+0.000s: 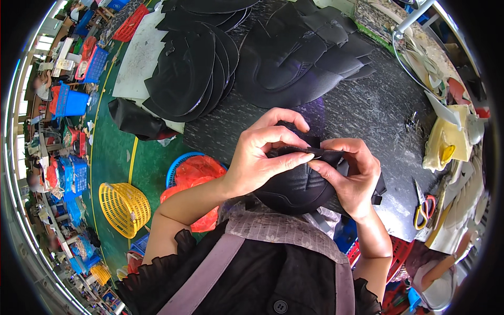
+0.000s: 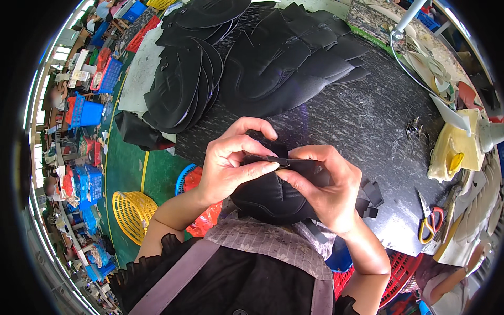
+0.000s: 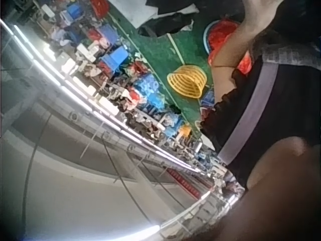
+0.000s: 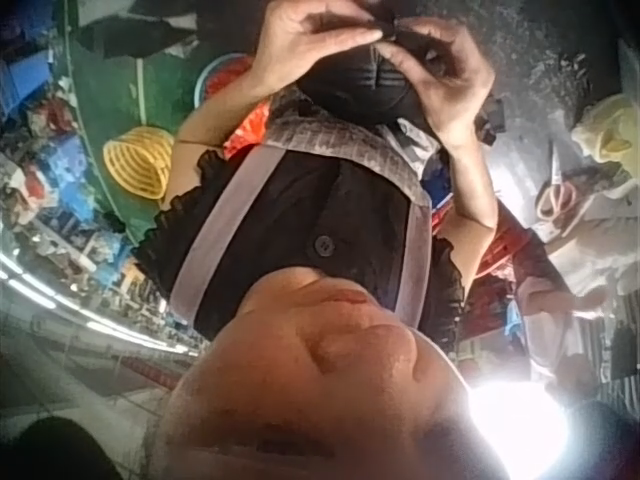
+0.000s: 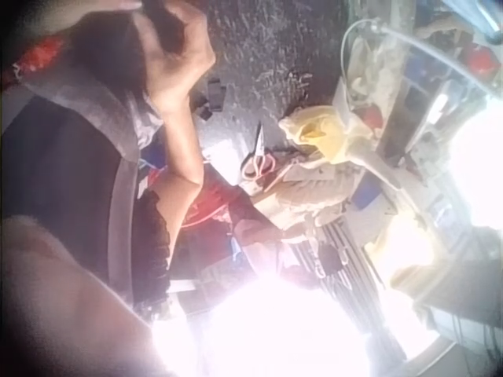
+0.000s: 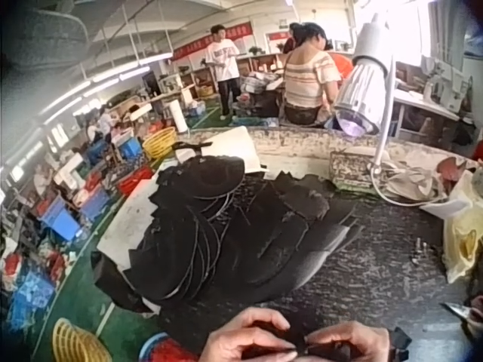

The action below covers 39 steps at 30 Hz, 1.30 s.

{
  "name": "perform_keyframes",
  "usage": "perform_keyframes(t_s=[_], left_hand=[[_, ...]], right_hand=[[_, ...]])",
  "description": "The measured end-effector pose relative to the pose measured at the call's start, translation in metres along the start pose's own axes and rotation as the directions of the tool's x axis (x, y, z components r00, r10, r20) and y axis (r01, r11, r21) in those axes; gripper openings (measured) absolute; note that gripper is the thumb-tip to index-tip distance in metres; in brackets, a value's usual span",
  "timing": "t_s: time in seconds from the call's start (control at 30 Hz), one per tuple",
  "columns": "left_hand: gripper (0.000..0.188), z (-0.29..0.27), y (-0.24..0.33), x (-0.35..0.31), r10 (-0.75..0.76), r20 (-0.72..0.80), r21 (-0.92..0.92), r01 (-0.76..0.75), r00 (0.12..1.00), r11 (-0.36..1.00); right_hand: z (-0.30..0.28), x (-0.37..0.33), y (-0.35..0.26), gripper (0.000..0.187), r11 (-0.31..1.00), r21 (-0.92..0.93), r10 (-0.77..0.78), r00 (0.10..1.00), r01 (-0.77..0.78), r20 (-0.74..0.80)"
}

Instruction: The person assembles pre-cut black leather pieces by hand, then inspects them.

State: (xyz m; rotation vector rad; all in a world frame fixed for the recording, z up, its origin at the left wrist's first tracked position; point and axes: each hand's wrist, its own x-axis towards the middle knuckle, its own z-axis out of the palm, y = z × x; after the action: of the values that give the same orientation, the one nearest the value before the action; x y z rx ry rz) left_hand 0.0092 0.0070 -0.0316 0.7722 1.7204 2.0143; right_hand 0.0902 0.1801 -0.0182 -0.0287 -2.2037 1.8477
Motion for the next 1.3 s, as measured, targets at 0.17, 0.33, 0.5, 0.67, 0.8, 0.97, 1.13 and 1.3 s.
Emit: perform_keyframes(t_s=[0.17, 0.33, 0.5, 0.67, 0.8, 0.97, 1.13, 1.3], left_hand=[[0.014, 0.000, -0.003, 0.001, 0.076, 0.023, 0.194, -0.079, 0.997, 0.978], [0.012, 0.002, -0.001, 0.004, 0.131, 0.007, 0.265, -0.128, 0.991, 0.956], [0.008, -0.006, 0.004, 0.000, -0.083, 0.076, 0.107, 0.074, 0.994, 0.992], [0.012, -0.011, 0.010, -0.005, -0.223, 0.007, 0.023, 0.223, 0.975, 0.975], [0.007, -0.011, 0.002, -0.005, -0.287, 0.011, -0.234, 0.281, 0.958, 0.931], [0.029, -0.016, 0.018, 0.003, -0.222, 0.052, -0.321, 0.227, 0.974, 0.920], [0.007, -0.010, 0.015, 0.004, -0.219, 0.136, 0.024, 0.218, 0.966, 0.976], [0.009, -0.009, 0.026, 0.004, -0.189, 0.109, 0.098, 0.178, 0.976, 0.979]], right_hand=[[0.000, -0.006, 0.002, 0.034, 0.984, -0.002, 0.179, 0.982, -0.180, 0.065], [-0.008, 0.005, 0.001, 0.050, 0.850, 0.308, 0.344, 0.893, -0.427, 0.290], [-0.009, 0.003, 0.012, 0.047, 0.735, 0.476, 0.329, 0.868, -0.483, 0.373], [-0.010, 0.002, 0.009, 0.049, 0.742, 0.467, 0.379, 0.875, -0.481, 0.301], [-0.009, 0.002, 0.008, 0.057, 0.815, 0.437, 0.297, 0.921, -0.382, 0.251], [-0.012, -0.002, -0.001, 0.066, 0.826, 0.444, 0.314, 0.937, -0.348, 0.150], [-0.006, -0.006, 0.005, 0.066, 0.896, 0.384, 0.193, 0.974, -0.225, 0.119], [-0.007, -0.005, 0.000, 0.059, 0.889, 0.386, 0.197, 0.966, -0.248, 0.167]])
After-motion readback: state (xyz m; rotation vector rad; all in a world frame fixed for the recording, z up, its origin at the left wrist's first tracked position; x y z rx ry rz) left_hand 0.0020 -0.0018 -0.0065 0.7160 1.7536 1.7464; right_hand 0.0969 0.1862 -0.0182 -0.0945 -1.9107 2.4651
